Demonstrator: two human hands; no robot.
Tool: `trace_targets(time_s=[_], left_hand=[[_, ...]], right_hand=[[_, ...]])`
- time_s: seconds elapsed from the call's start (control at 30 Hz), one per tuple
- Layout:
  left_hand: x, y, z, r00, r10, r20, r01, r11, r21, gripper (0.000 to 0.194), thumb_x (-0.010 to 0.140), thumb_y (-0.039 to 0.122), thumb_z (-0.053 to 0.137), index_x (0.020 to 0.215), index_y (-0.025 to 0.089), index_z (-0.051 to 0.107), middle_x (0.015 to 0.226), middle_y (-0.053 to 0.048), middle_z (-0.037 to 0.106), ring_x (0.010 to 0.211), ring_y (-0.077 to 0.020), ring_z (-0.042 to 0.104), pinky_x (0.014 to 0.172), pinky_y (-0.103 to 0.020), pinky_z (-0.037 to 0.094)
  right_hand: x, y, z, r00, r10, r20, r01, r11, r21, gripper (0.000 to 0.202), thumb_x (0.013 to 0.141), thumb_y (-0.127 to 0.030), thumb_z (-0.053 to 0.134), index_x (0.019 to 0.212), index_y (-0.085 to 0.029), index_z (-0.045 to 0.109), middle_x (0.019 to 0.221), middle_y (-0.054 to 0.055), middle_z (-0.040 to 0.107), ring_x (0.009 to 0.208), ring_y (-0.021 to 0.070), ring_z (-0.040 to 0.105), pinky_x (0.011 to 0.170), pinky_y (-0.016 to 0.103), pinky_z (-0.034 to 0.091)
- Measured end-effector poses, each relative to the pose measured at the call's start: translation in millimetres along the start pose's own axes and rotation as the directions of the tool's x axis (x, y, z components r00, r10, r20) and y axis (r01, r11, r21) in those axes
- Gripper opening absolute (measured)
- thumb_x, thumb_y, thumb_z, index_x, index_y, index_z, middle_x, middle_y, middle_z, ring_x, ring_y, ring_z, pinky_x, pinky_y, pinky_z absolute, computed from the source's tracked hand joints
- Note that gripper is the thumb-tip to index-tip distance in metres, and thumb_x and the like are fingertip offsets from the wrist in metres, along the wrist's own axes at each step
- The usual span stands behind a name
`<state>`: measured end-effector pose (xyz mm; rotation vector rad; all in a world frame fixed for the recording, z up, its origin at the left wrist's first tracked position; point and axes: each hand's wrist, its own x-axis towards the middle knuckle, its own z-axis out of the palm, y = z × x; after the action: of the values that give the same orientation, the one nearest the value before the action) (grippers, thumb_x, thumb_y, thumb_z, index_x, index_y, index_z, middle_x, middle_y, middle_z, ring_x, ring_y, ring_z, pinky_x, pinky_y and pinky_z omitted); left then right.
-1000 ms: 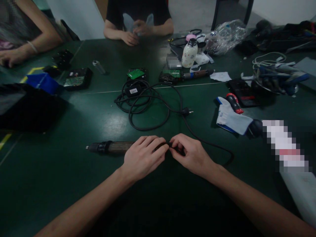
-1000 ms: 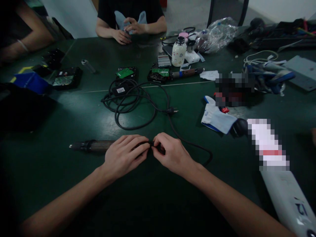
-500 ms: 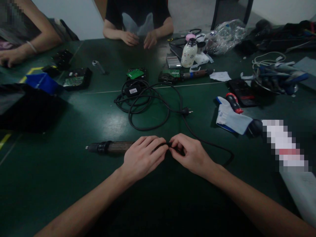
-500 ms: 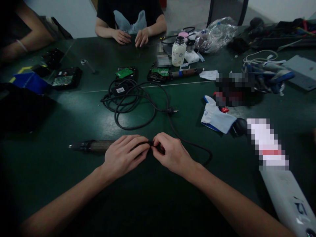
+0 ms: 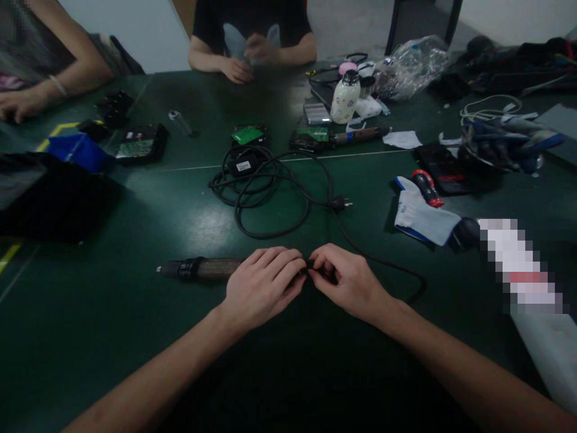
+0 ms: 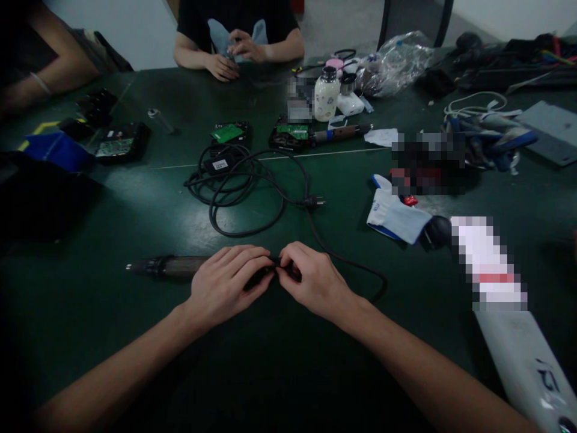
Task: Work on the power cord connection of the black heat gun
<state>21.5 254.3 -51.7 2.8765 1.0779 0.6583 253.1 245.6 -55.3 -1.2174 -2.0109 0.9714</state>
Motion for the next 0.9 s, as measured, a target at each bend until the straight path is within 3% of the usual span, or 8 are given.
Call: trace_targets(time_s=[0.13,0.37,0.63,0.83,0.9], left_hand=[[0,0,2.2,1.0,0.008,0.022,-0.009,1.0,0.03,0.015,0.103,0.028,0.061,0.115,0.021,0.067,0.126,-0.005,0.071,0.112,-0.023,0.067,0.092,-0.039,0.052],[0,-2,3.3,0.998,0.023,0.061,-0.028,0.996,0.087,0.029,0.105,0.027,0.06,0.132,0.02,0.062,0.129,-0.006,0.071,0.114,-0.0235,0.066,0.094,-0.04,0.051],[-2,-4,-0.8,0.995,0.076,0.071,-0.084,0.989,0.122,0.025,0.102,0.022,0.061,0.126,0.021,0.068,0.122,-0.006,0.073,0.109,-0.024,0.069,0.086,-0.039,0.051],[-23,-16,-8.0,0.996,0.078,0.034,-0.082,0.987,0.138,0.023,0.102,0.02,0.059,0.122,0.023,0.07,0.123,-0.005,0.074,0.111,-0.0227,0.07,0.091,-0.038,0.054],[-36,-25,-13.9,0.999,0.034,0.021,-0.037,0.988,0.147,0.023,0.102,0.02,0.059,0.122,0.024,0.071,0.122,-0.004,0.075,0.11,-0.0222,0.071,0.091,-0.038,0.055]], right_hand=[[0,0,-1,1.0,-0.012,0.001,0.012,1.0,0.002,0.01,0.095,-0.014,0.064,0.099,-0.022,0.061,0.097,0.003,0.064,0.077,0.0155,0.059,0.064,0.028,0.048],[0,2,0,0.999,-0.033,0.009,0.033,0.999,0.022,0.009,0.095,-0.014,0.065,0.094,-0.021,0.06,0.103,0.004,0.065,0.075,0.0143,0.059,0.067,0.029,0.049],[-1,-2,-1,0.998,-0.057,0.029,0.056,0.998,0.014,0.005,0.099,-0.02,0.066,0.095,-0.021,0.065,0.105,0.005,0.069,0.085,0.0174,0.065,0.074,0.032,0.054],[-4,-38,-11,0.984,-0.174,0.03,0.177,0.974,-0.142,0.01,0.1,-0.017,0.064,0.106,-0.023,0.068,0.127,0.008,0.07,0.117,0.0261,0.067,0.102,0.045,0.055],[-11,-58,-22,0.976,-0.216,-0.007,0.214,0.969,-0.126,0.011,0.101,-0.017,0.061,0.107,-0.023,0.068,0.124,0.008,0.071,0.113,0.0247,0.069,0.098,0.042,0.057]])
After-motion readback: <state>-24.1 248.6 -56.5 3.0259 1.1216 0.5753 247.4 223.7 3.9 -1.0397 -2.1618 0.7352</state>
